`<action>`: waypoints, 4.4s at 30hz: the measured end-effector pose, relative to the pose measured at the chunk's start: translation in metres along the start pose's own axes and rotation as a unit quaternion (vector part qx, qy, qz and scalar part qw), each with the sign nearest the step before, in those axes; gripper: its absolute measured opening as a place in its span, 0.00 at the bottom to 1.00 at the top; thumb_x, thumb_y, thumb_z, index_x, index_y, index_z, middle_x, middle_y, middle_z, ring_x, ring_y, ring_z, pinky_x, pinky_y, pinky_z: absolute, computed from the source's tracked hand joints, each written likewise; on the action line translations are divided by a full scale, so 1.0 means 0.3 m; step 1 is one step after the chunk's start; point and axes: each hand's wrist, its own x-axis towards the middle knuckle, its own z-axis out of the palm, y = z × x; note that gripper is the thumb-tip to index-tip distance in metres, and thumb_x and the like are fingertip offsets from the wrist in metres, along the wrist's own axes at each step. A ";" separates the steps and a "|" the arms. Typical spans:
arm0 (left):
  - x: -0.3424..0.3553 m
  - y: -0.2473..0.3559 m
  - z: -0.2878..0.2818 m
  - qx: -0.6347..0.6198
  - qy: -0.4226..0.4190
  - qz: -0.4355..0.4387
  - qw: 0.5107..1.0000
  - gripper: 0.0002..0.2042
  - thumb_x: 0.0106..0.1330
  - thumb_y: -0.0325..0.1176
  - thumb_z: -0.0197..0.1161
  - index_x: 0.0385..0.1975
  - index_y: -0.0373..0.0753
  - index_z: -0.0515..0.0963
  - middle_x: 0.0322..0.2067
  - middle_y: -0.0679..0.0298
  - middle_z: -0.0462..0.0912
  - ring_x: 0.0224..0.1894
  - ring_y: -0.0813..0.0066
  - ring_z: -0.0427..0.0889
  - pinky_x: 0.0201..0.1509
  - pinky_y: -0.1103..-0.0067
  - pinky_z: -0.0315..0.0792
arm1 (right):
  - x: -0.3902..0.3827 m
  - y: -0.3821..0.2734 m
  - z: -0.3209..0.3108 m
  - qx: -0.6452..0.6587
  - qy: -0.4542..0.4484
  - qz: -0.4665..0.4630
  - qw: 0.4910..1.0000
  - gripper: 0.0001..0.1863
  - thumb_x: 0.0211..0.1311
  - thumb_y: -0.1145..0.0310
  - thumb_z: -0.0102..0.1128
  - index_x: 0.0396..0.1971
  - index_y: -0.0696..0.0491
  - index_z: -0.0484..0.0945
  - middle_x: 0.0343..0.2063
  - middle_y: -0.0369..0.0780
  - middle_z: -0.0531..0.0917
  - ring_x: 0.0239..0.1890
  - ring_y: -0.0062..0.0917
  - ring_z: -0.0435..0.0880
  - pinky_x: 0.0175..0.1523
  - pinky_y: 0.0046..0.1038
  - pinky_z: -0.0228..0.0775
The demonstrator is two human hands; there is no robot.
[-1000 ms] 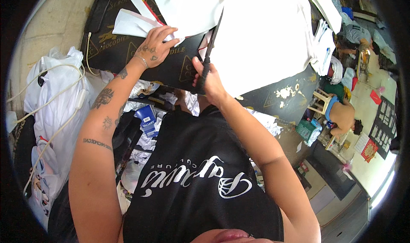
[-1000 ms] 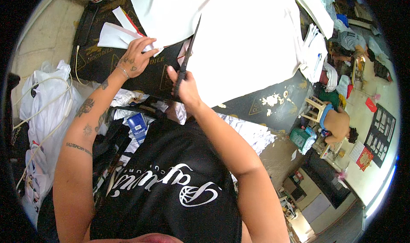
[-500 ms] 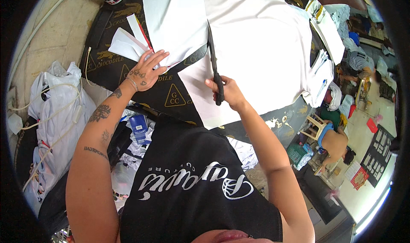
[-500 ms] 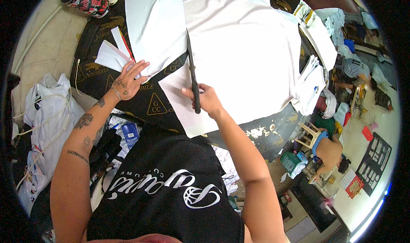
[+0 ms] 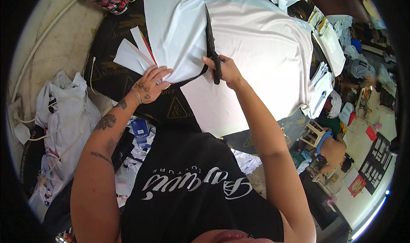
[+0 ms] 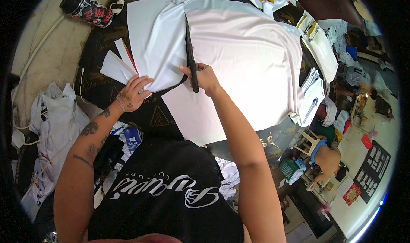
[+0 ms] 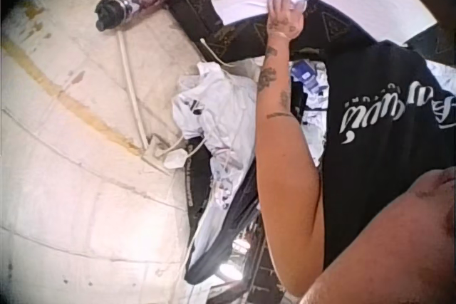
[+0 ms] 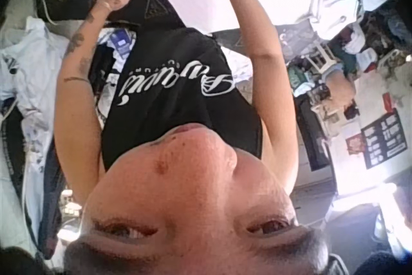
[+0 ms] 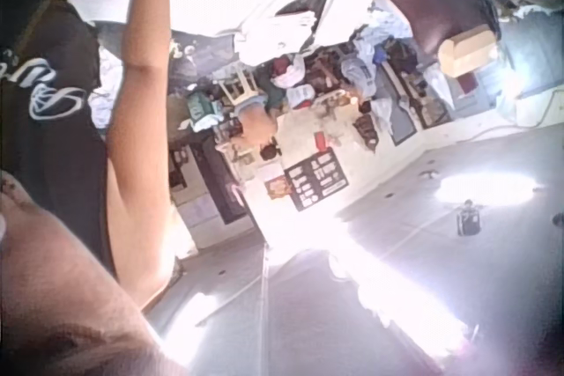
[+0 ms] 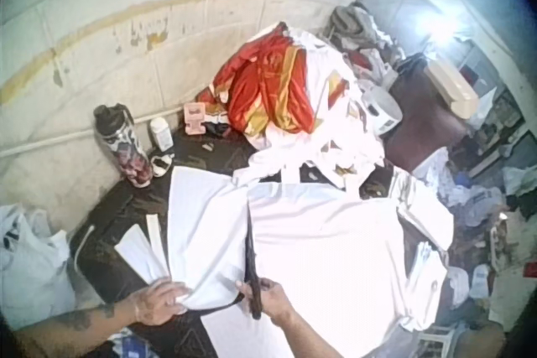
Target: The person uses shears to cut a red and white jersey and a white sheet of paper on a cluttered table. They repeatedly cut along the edges of the jersey and paper, then fold and stack the cut pieces.
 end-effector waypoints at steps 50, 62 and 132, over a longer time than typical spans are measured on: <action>-0.196 0.889 -0.052 -0.077 -0.480 -0.168 0.858 0.11 0.69 0.33 0.58 0.47 0.37 0.77 0.47 0.47 0.79 0.49 0.45 0.80 0.52 0.55 0.76 | -0.935 1.008 -0.818 -0.085 0.523 -0.062 0.846 0.25 0.56 0.53 0.80 0.38 0.62 0.84 0.31 0.51 0.88 0.36 0.42 0.90 0.43 0.41 0.77; 0.279 0.842 0.302 -0.001 -0.018 -0.071 0.997 0.14 0.62 0.19 0.61 0.48 0.36 0.79 0.40 0.48 0.79 0.45 0.44 0.80 0.51 0.59 0.77 | -0.928 1.232 -1.079 -0.318 0.598 -0.117 0.726 0.38 0.49 0.73 0.71 0.66 0.54 0.73 0.56 0.51 0.80 0.61 0.48 0.77 0.63 0.46 0.72; 1.797 0.850 0.016 -0.352 0.112 -0.046 0.928 0.31 0.57 0.25 0.72 0.65 0.39 0.75 0.64 0.54 0.77 0.64 0.63 0.78 0.69 0.73 0.71 | -0.754 0.498 -1.531 0.273 0.371 -0.322 0.827 0.25 0.66 0.67 0.70 0.59 0.58 0.75 0.42 0.38 0.86 0.40 0.21 0.86 0.42 0.23 0.79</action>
